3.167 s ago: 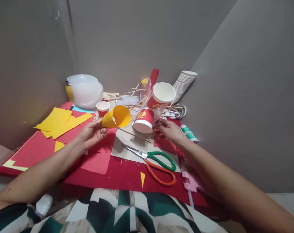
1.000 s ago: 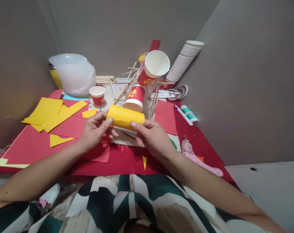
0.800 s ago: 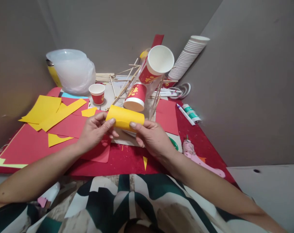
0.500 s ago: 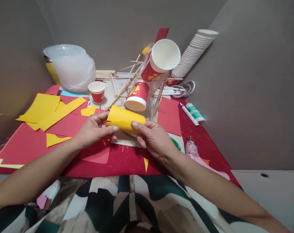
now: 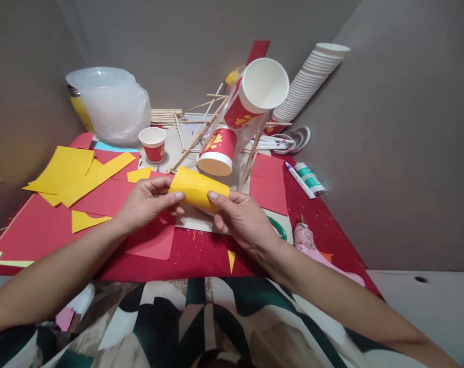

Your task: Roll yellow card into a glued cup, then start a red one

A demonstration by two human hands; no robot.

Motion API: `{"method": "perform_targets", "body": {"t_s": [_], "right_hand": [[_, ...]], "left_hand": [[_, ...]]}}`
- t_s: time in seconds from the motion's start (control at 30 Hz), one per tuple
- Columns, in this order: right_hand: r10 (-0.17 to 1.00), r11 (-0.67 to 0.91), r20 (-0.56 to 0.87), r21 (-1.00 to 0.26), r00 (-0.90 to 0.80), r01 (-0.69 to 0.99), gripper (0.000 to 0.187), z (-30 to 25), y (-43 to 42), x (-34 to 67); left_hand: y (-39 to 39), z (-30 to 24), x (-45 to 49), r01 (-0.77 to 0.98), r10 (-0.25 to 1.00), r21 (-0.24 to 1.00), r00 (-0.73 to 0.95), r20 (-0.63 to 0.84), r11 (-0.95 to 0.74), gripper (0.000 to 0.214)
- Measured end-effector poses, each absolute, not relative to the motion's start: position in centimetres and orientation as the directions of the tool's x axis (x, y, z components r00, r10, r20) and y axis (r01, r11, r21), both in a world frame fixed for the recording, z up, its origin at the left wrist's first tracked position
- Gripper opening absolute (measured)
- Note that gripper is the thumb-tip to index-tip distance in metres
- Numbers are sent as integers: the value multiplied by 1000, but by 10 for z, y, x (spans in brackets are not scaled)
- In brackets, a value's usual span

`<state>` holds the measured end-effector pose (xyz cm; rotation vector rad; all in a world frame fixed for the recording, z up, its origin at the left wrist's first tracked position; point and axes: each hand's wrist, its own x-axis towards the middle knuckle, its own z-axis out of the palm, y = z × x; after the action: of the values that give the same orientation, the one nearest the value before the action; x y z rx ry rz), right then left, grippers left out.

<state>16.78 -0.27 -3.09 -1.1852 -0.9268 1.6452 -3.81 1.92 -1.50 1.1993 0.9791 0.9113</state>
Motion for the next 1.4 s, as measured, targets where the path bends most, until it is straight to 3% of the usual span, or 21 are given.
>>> {"method": "perform_targets", "body": {"t_s": [0.2, 0.3, 0.47, 0.57, 0.67, 0.7, 0.77, 0.83, 0.93, 1.1, 1.27, 1.4], "right_hand": [[934, -345, -316, -917, -164, -199, 45, -29, -3, 167], [923, -373, -344, -910, -175, -179, 44, -25, -5, 167], [952, -294, -270, -936, -141, -191, 35, -4, -14, 180], [984, -137, -130, -989, -119, -52, 28, 14, -20, 195], [983, 177, 162, -960, -87, 215, 16, 26, -23, 206], [946, 323, 308, -892, -96, 315, 15, 28, -22, 208], [777, 611, 594, -634, -206, 474, 25, 30, -18, 210], [557, 791, 720, -307, -415, 528, 40, 29, -11, 207], [366, 853, 678, 29, -637, 521, 48, 25, 3, 197], [169, 859, 602, 298, -780, 416, 29, 20, 21, 179], [118, 929, 592, 217, -798, 299, 22, 17, 32, 180], [232, 955, 661, -17, -713, 295, 26, 14, 32, 194]], "left_hand": [[21, -20, -39, -54, 941, 982, 298, -159, 183, 30], [25, -20, -40, -146, 943, 965, 289, -167, 216, 25], [38, -15, -48, -364, 935, 866, 222, -277, 343, 11], [43, -13, -51, -485, 917, 779, 203, -342, 398, 8], [44, -12, -52, -528, 905, 736, 212, -369, 424, 10], [44, -12, -51, -530, 902, 731, 220, -371, 430, 11], [42, -13, -50, -530, 894, 720, 239, -380, 448, 12], [40, -13, -49, -524, 881, 708, 267, -391, 473, 12], [37, -15, -48, -492, 865, 712, 310, -396, 502, 10], [33, -22, -47, -433, 836, 718, 349, -424, 544, 2], [31, -24, -47, -346, 794, 736, 435, -424, 582, 11], [31, -17, -49, -258, 756, 775, 527, -388, 577, 29]]}}
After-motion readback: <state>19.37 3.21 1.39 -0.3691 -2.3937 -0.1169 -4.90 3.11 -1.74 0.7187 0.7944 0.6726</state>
